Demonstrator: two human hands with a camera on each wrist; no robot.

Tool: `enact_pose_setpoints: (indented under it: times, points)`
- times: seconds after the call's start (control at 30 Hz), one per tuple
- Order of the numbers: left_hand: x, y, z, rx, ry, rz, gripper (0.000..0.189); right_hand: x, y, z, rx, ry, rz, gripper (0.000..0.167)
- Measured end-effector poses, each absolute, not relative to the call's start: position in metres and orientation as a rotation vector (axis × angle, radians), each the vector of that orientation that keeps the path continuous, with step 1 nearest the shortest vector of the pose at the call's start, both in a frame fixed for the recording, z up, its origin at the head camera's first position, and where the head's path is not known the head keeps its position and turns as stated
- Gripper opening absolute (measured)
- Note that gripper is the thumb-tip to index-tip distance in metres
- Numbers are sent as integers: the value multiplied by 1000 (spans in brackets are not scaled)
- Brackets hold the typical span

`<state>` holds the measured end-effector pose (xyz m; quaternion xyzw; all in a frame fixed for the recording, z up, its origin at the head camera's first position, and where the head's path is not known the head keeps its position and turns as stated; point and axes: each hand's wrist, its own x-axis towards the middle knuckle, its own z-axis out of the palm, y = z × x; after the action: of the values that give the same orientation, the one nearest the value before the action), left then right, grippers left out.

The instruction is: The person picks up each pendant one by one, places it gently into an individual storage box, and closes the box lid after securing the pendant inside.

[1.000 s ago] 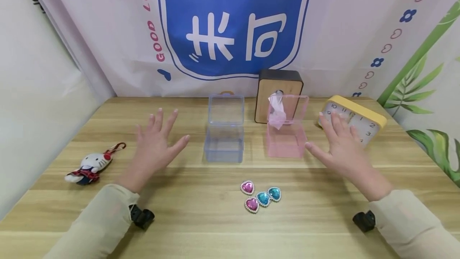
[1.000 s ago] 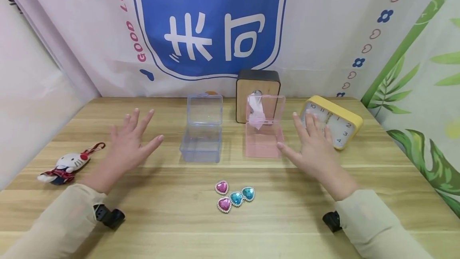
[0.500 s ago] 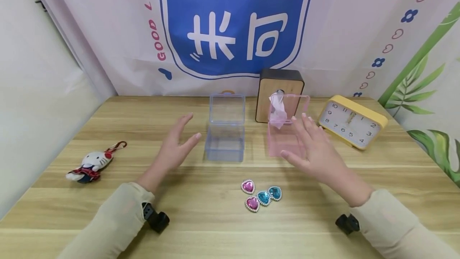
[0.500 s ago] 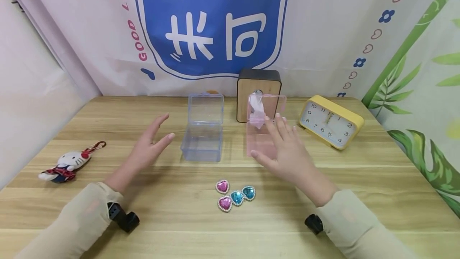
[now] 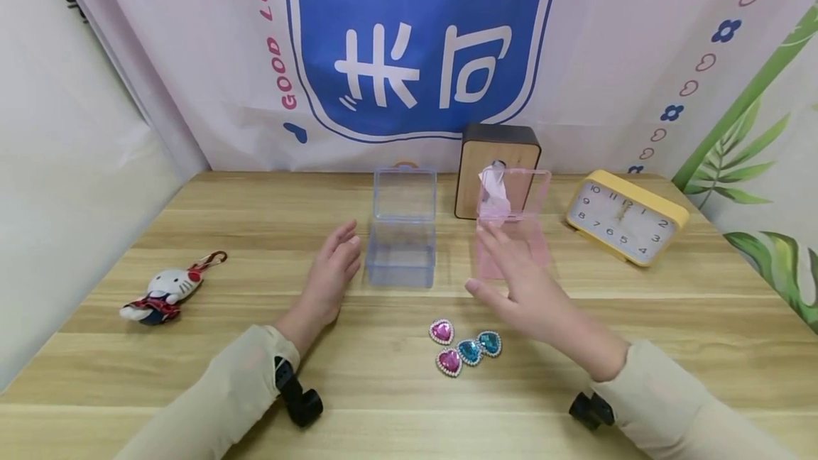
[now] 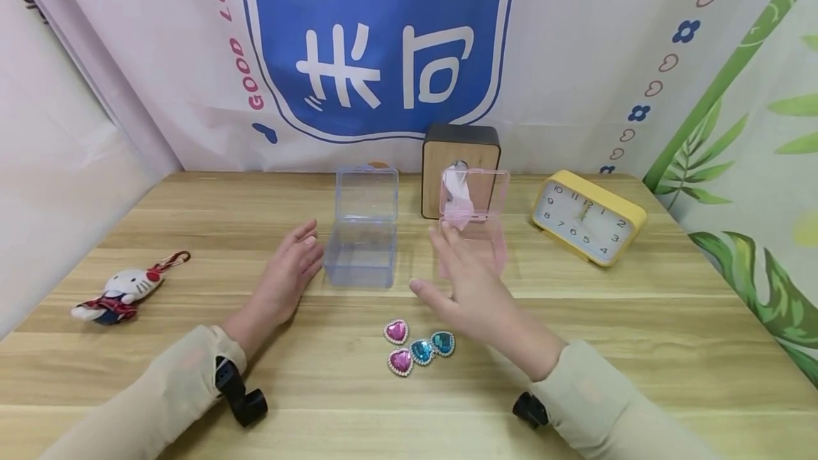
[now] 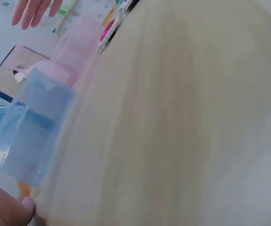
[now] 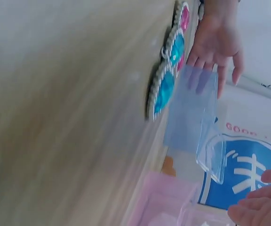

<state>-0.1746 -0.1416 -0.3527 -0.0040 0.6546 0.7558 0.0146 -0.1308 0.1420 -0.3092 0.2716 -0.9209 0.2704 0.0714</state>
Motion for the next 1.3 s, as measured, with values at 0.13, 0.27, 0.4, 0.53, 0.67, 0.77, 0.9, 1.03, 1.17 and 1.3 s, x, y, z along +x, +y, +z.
enact_pose_setpoints:
  times: [0.13, 0.27, 0.4, 0.53, 0.67, 0.77, 0.9, 1.03, 1.17, 1.3]
  points:
    - [-176, -134, -359, -34, 1981, 2422, 49, -129, 136, -315, 841, -2765, 916, 69]
    - [-176, -125, -361, -62, 1999, 2440, 48, -128, 130, -318, 848, -2795, 1039, 67]
    - [-174, -116, -362, -114, 2058, 2439, 48, -126, 124, -320, 824, -2849, 1183, 66]
    - [-171, -109, -365, -108, 2108, 2471, 47, -126, 118, -324, 792, -2905, 1396, 64]
    - [-169, -103, -366, -107, 2144, 2491, 46, -129, 112, -332, 833, -2895, 1561, 56]
    - [-168, -100, -367, -126, 2160, 2489, 45, -131, 109, -338, 875, -2870, 1599, 51]
    - [-169, -97, -368, -124, 2163, 2495, 44, -133, 108, -346, 860, -2877, 1623, 44]
    - [-167, -95, -369, -132, 2171, 2455, 44, -135, 107, -352, 856, -2898, 1579, 35]
    - [-166, -93, -369, -160, 2169, 2407, 45, -135, 107, -355, 889, -2886, 1551, 28]
    - [-166, -93, -368, -170, 2174, 2387, 45, -135, 107, -356, 936, -2877, 1567, 28]
